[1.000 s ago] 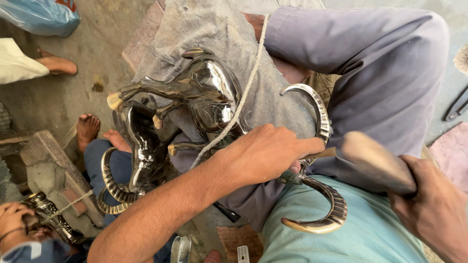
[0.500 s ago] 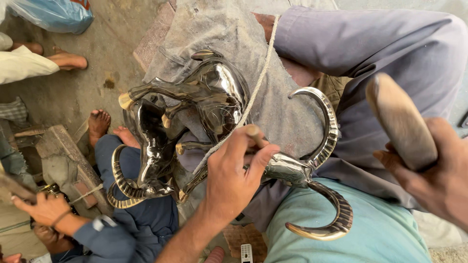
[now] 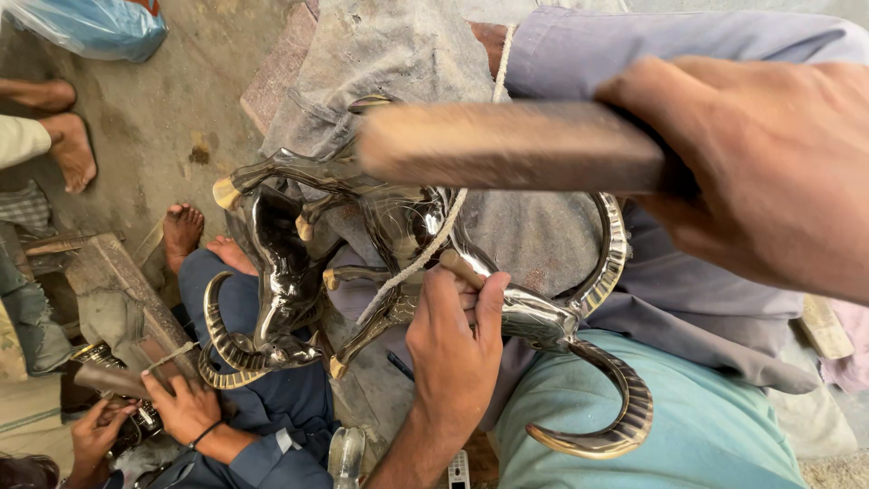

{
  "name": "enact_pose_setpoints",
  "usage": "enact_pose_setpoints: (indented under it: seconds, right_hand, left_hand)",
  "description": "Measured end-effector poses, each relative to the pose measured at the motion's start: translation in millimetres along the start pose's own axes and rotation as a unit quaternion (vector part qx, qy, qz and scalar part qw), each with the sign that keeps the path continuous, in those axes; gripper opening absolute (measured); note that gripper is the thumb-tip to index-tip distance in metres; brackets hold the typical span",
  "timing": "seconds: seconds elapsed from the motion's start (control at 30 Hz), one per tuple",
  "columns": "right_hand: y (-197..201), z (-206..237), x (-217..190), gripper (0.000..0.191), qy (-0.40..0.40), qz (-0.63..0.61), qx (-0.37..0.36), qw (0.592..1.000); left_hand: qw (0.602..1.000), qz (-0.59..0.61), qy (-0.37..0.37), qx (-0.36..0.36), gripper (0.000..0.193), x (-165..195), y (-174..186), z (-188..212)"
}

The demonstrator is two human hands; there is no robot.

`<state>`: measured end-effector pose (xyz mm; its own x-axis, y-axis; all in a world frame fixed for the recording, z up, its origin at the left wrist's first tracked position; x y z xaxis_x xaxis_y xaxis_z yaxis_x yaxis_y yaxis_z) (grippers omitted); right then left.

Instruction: The person sits on the floor and uses a wooden mallet and a small metal chisel to hammer a decorative pattern into the side of a polished metal goat sculpture. The sculpture is held steady on a cloth-covered support on the lap. The person repeatedly taps the chisel to create a textured surface on the animal's flank.

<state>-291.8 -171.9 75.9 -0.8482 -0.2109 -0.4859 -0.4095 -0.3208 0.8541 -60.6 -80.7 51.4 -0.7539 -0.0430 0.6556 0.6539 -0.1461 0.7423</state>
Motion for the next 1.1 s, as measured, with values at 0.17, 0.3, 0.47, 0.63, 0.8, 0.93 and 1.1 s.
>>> enact_pose_setpoints:
  seconds: [0.17,0.3,0.47,0.63,0.8,0.93,1.1]
  right_hand:
    - [0,-21,-13,0.026,-0.039,0.08,-0.15,0.985]
    - [-23,-19,22,0.034,-0.113,0.126,-0.344,0.924]
    - [-44,1,61,0.059,-0.088,0.007,-0.211,0.974]
    - [-73,39,86,0.061,-0.13,-0.105,-0.127,0.978]
    - [-103,79,98,0.058,-0.233,-0.119,-0.162,0.952]
    - [-125,118,92,0.061,-0.256,-0.137,-0.162,0.943]
    - [-153,178,85,0.053,-0.383,-0.251,-0.11,0.882]
  left_hand:
    - [0.999,-0.03,0.014,0.0,0.029,9,-2,-8]
    - [0.995,-0.087,-0.018,-0.05,0.034,18,-4,-19]
    - [0.983,-0.098,-0.008,-0.153,0.035,21,-15,-39]
    - [0.964,-0.115,-0.079,-0.227,0.037,33,-24,-54]
    - [0.936,-0.1,-0.109,-0.321,0.034,40,-34,-58]
    - [0.905,-0.092,-0.146,-0.389,0.037,45,-44,-62]
    - [0.872,-0.087,-0.206,-0.435,0.032,56,-49,-57]
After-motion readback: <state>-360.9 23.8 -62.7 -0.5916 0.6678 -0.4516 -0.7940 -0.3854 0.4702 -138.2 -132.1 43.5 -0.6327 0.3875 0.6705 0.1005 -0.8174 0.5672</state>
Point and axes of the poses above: each hand's wrist, its own z-axis away from the middle knuckle, its own y-axis out of the back of the hand, x = y × z, the point moved 7 cm from there along -z, towards the middle knuckle, and after that the axes turned 3 degrees about -z, right-handed, at the moved point
